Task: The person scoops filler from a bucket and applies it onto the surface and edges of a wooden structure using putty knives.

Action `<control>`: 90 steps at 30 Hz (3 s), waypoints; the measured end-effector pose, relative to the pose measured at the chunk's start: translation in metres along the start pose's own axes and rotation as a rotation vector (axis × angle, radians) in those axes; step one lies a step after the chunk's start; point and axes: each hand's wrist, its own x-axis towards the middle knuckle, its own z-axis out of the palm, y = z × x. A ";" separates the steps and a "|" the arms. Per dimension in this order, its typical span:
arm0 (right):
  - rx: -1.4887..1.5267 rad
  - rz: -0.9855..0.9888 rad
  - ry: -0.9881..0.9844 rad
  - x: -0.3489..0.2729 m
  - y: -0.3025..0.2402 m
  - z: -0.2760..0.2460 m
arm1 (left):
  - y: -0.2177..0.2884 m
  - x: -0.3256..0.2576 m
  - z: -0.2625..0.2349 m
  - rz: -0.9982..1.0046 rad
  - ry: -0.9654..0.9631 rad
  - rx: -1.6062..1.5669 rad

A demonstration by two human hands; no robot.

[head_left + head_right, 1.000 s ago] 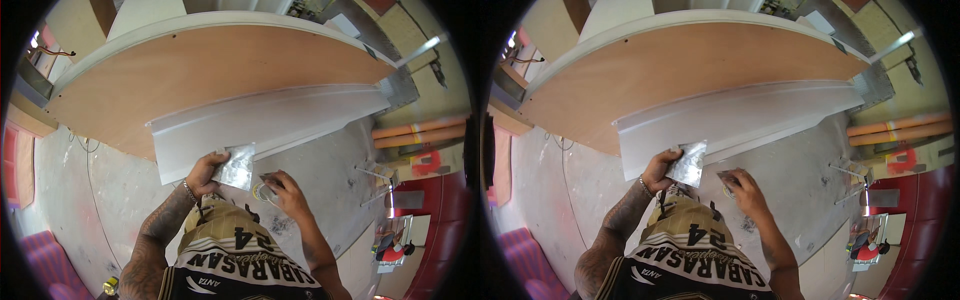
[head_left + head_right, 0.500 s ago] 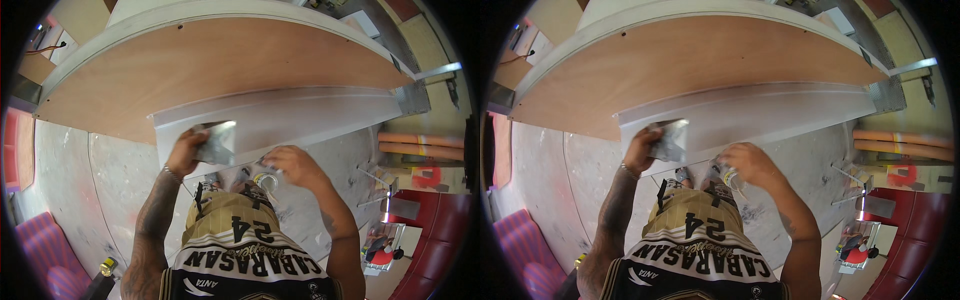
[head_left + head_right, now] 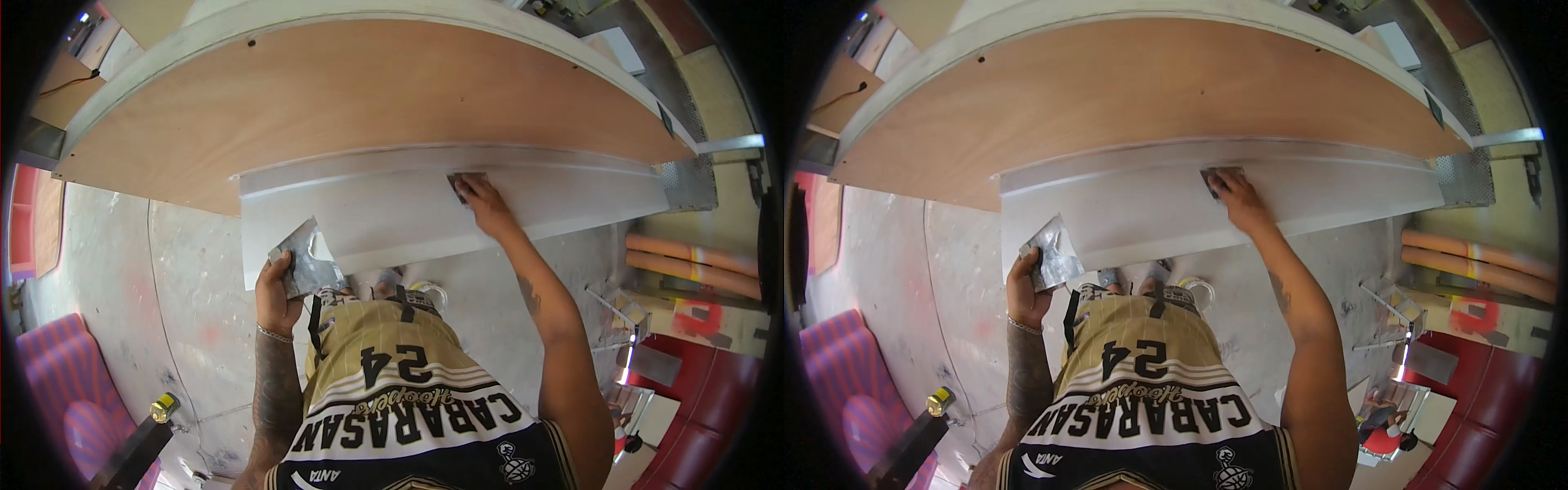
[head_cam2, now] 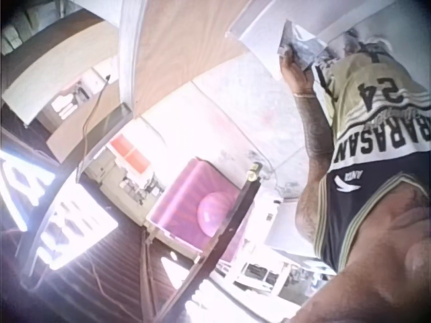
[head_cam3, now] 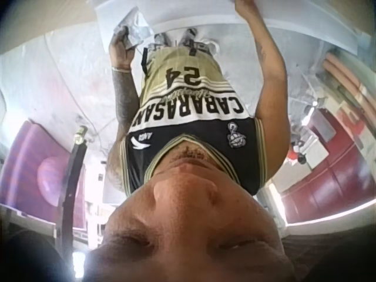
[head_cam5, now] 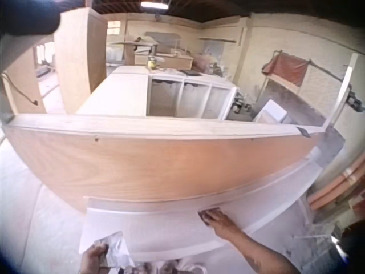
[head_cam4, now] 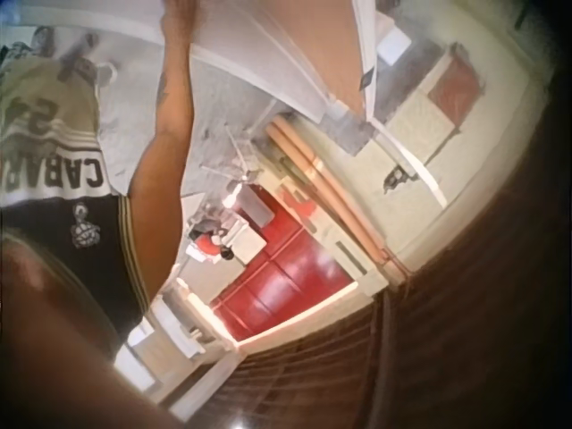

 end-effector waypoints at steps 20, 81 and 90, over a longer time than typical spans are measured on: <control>-0.036 0.848 -0.573 0.082 0.047 -0.029 | 0.016 0.004 -0.018 0.072 -0.007 -0.082; -0.249 1.183 -0.176 0.078 -0.019 0.028 | 0.141 0.062 -0.076 -0.160 -0.139 -0.053; -0.040 1.168 -0.199 0.138 -0.088 0.032 | 0.139 0.046 -0.114 -0.166 0.017 0.060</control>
